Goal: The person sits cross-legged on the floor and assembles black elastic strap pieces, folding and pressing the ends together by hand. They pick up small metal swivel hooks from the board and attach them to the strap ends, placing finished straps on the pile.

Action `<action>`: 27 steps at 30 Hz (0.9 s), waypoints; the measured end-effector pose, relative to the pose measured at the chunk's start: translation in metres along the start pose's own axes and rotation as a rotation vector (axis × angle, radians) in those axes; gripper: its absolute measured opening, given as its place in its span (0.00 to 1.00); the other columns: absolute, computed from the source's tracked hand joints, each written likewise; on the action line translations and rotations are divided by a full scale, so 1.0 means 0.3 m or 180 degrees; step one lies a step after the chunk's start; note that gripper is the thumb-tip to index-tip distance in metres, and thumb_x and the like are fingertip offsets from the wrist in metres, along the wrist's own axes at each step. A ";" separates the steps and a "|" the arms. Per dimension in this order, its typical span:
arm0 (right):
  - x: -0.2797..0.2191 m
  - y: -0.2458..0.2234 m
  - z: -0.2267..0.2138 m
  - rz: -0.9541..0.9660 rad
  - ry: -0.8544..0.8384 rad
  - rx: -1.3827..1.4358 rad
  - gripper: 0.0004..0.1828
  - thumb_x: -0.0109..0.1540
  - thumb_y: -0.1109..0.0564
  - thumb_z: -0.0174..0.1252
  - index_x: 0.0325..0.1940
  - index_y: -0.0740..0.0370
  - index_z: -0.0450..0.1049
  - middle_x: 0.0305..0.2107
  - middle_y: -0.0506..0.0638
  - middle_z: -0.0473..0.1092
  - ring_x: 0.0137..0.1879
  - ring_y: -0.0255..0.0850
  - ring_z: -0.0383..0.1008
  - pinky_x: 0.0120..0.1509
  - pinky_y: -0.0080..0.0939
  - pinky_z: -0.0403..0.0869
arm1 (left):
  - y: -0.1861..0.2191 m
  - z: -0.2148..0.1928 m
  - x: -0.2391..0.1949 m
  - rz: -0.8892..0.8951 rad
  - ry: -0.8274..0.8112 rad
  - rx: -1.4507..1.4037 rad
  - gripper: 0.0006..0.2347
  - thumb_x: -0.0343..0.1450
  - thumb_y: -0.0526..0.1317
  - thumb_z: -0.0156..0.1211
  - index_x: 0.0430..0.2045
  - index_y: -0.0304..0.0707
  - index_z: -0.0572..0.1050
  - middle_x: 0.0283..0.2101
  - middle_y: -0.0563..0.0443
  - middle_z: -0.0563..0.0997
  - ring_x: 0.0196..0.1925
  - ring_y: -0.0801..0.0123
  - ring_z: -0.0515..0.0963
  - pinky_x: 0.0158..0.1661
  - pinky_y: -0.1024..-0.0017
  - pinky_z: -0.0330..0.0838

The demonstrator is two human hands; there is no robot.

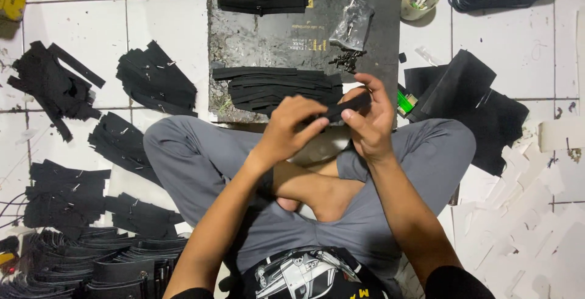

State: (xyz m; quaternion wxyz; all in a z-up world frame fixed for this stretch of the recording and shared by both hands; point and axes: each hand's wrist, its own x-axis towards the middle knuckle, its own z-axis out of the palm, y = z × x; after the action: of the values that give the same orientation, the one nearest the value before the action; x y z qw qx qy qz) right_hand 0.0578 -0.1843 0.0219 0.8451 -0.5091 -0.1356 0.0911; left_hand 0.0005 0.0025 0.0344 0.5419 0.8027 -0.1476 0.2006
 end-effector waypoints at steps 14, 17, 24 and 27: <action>0.037 -0.027 0.044 0.0391 0.0287 -0.0107 0.31 0.58 0.62 0.65 0.66 0.67 0.67 0.42 0.53 0.75 0.47 0.36 0.76 0.53 0.33 0.77 | -0.033 -0.022 -0.009 -0.0986 -0.0660 -0.0857 0.04 0.68 0.34 0.69 0.32 0.34 0.81 0.31 0.42 0.84 0.36 0.49 0.85 0.40 0.60 0.76; 0.048 -0.022 -0.009 0.0285 0.0539 0.0092 0.31 0.60 0.62 0.64 0.67 0.63 0.66 0.43 0.48 0.73 0.48 0.33 0.74 0.54 0.29 0.75 | -0.096 -0.008 -0.062 -0.1285 -0.0439 -0.0983 0.05 0.68 0.34 0.70 0.33 0.34 0.82 0.34 0.42 0.85 0.41 0.55 0.84 0.44 0.61 0.76; 0.040 0.061 -0.110 0.0660 -0.0367 -0.1012 0.36 0.54 0.62 0.65 0.67 0.65 0.67 0.31 0.48 0.71 0.37 0.31 0.72 0.46 0.29 0.73 | -0.225 0.007 -0.096 -0.2381 0.1637 -0.1666 0.12 0.65 0.39 0.76 0.38 0.37 0.83 0.28 0.56 0.78 0.33 0.78 0.75 0.35 0.77 0.74; 0.014 0.092 -0.062 0.0938 -0.1035 -0.1102 0.39 0.52 0.64 0.66 0.68 0.65 0.67 0.29 0.49 0.73 0.34 0.32 0.72 0.44 0.30 0.72 | -0.243 0.020 -0.078 -0.2484 0.2226 -0.2227 0.08 0.65 0.34 0.75 0.32 0.35 0.80 0.22 0.58 0.75 0.26 0.79 0.77 0.30 0.82 0.76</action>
State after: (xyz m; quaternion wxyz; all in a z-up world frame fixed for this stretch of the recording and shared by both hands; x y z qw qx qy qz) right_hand 0.0675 -0.1859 -0.0103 0.6902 -0.6389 -0.2075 0.2690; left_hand 0.0140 0.0243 -0.0380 0.8219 0.4596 0.2852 0.1786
